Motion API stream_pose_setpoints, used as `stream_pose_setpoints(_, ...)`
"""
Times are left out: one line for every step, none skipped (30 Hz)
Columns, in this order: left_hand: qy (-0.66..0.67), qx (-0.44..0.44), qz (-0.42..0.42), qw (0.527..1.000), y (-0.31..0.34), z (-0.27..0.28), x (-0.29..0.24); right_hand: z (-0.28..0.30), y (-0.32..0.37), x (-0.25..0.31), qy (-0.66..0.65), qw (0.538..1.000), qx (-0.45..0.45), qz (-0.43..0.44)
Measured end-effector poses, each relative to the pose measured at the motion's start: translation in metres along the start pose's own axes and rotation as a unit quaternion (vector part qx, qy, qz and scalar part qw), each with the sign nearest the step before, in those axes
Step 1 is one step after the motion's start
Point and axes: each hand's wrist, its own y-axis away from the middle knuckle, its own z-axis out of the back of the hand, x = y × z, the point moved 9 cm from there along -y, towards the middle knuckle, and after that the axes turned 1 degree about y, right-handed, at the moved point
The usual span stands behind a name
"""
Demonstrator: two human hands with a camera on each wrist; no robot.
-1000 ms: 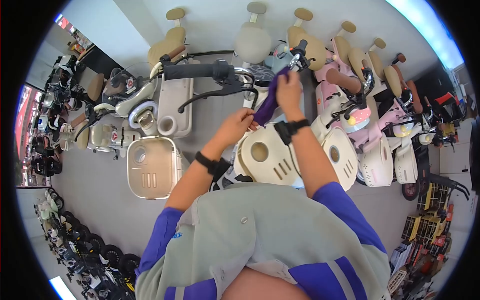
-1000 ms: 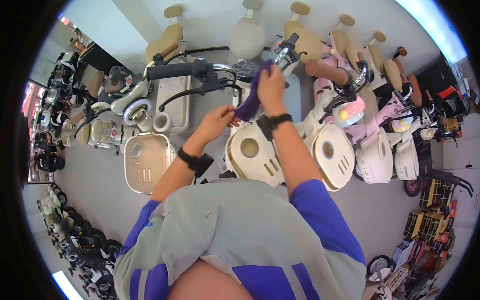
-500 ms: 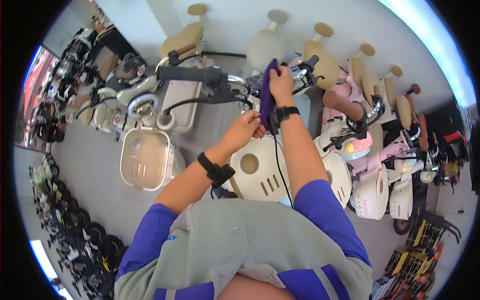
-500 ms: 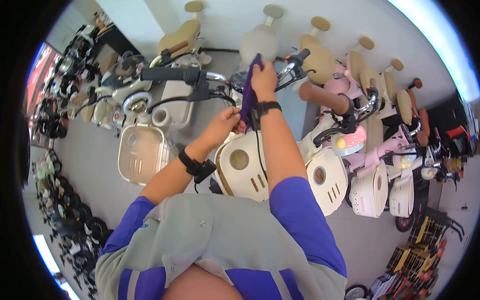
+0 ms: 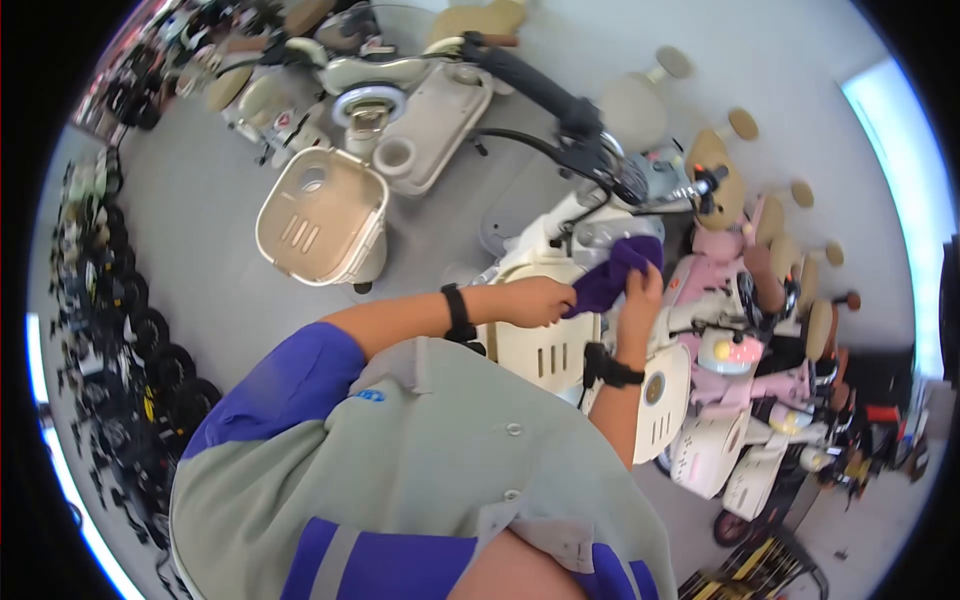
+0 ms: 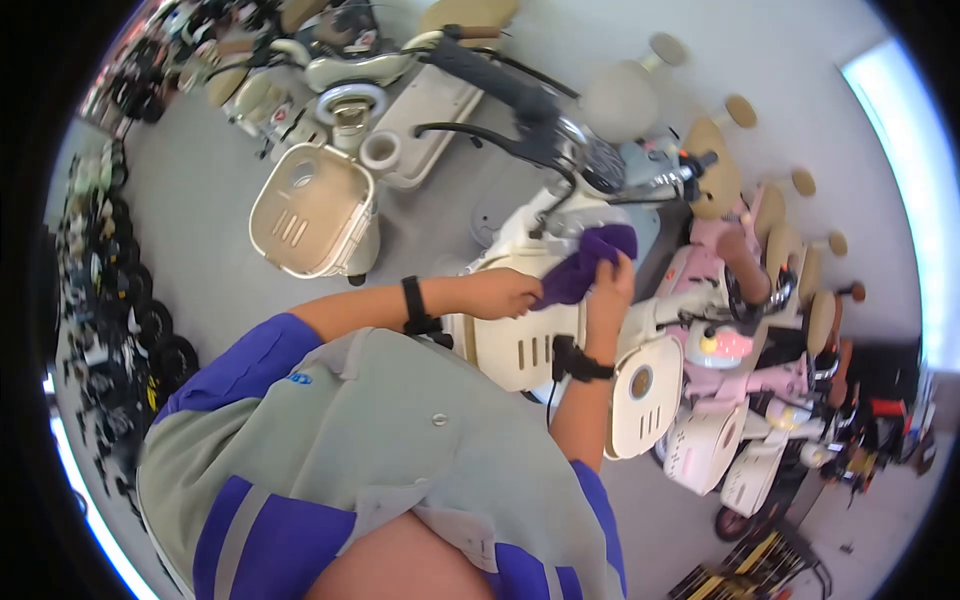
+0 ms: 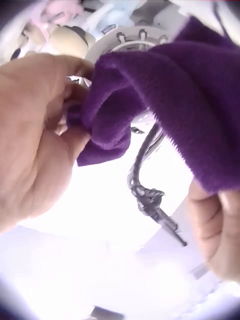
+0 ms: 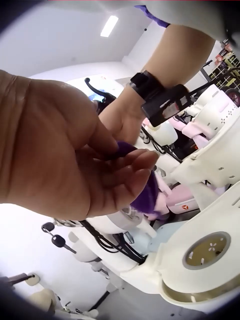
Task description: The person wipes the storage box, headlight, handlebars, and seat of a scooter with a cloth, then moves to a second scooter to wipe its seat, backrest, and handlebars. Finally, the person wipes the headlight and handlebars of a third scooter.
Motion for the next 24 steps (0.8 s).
stream_pose_setpoints(-0.056,-0.016,-0.033,0.998,0.008,0.009,-0.009,-0.001,0.005,-0.028,-0.188,0.976,0.002,-0.107)
stream_pose_setpoints(-0.115,-0.028,-0.067,0.991,0.017,0.017,-0.016,-0.003,0.012,-0.029,-0.297,0.943,0.005,-0.149)
stream_pose_setpoints(-0.097,-0.033,-0.076,0.992,0.026,0.026,-0.011,-0.005,0.022,-0.028,-0.351,0.917,-0.033,-0.185)
stream_pose_setpoints(-0.075,-0.042,-0.066,0.994,0.036,0.038,-0.001,-0.01,0.031,-0.029,-0.404,0.885,-0.074,-0.221)
stream_pose_setpoints(-0.052,-0.047,-0.056,0.996,0.049,0.049,0.013,-0.02,0.033,-0.023,-0.395,0.89,-0.077,-0.212)
stream_pose_setpoints(-0.031,-0.048,-0.044,0.997,0.065,0.061,0.027,-0.034,0.037,-0.016,-0.389,0.894,-0.082,-0.206)
stream_pose_setpoints(0.042,-0.053,-0.014,0.998,0.086,0.076,0.045,-0.052,0.046,-0.01,-0.385,0.896,-0.09,-0.202)
stream_pose_setpoints(0.074,-0.068,-0.005,0.995,0.107,0.093,0.064,-0.079,0.053,-0.001,-0.391,0.897,-0.057,-0.197)
stream_pose_setpoints(0.103,-0.083,0.005,0.991,0.13,0.112,0.086,-0.115,0.062,0.018,-0.4,0.896,-0.023,-0.191)
stream_pose_setpoints(0.131,-0.097,0.016,0.986,0.154,0.133,0.107,-0.152,0.071,0.033,-0.407,0.894,0.009,-0.186)
stream_pose_setpoints(0.199,-0.119,0.042,0.972,0.182,0.155,0.132,-0.191,0.081,0.041,-0.429,0.88,0.028,-0.2)
stream_pose_setpoints(0.267,-0.143,0.066,0.951,0.209,0.179,0.155,-0.232,0.089,0.053,-0.457,0.864,0.061,-0.203)
stream_pose_setpoints(0.295,-0.19,0.081,0.933,0.236,0.209,0.175,-0.27,0.096,0.058,-0.481,0.849,0.066,-0.21)
stream_pose_setpoints(0.327,-0.236,0.098,0.91,0.263,0.232,0.192,-0.303,0.101,0.05,-0.49,0.835,0.096,-0.233)
stream_pose_setpoints(0.332,-0.264,0.092,0.901,0.285,0.249,0.202,-0.334,0.107,0.051,-0.486,0.829,0.094,-0.259)
stream_pose_setpoints(0.329,-0.295,0.084,0.893,0.307,0.273,0.208,-0.364,0.108,0.059,-0.49,0.82,0.094,-0.28)
stream_pose_setpoints(0.317,-0.325,0.078,0.888,0.328,0.298,0.21,-0.388,0.105,0.075,-0.484,0.824,0.116,-0.269)
stream_pose_setpoints(0.319,-0.333,0.067,0.885,0.344,0.316,0.205,-0.41,0.106,0.098,-0.482,0.827,0.135,-0.258)
stream_pose_setpoints(0.321,-0.337,0.058,0.883,0.358,0.327,0.198,-0.428,0.109,0.115,-0.479,0.829,0.149,-0.248)
stream_pose_setpoints(0.325,-0.337,0.05,0.882,0.368,0.336,0.194,-0.443,0.11,0.125,-0.473,0.831,0.159,-0.246)
stream_pose_setpoints(0.334,-0.343,0.033,0.877,0.373,0.344,0.2,-0.453,0.108,0.132,-0.465,0.835,0.167,-0.244)
stream_pose_setpoints(0.334,-0.348,0.027,0.876,0.379,0.351,0.201,-0.462,0.107,0.14,-0.455,0.839,0.174,-0.242)
stream_pose_setpoints(0.336,-0.353,0.021,0.873,0.383,0.354,0.201,-0.467,0.106,0.145,-0.45,0.843,0.166,-0.245)
stream_pose_setpoints(0.342,-0.359,0.016,0.868,0.388,0.354,0.204,-0.472,0.103,0.141,-0.447,0.843,0.164,-0.251)
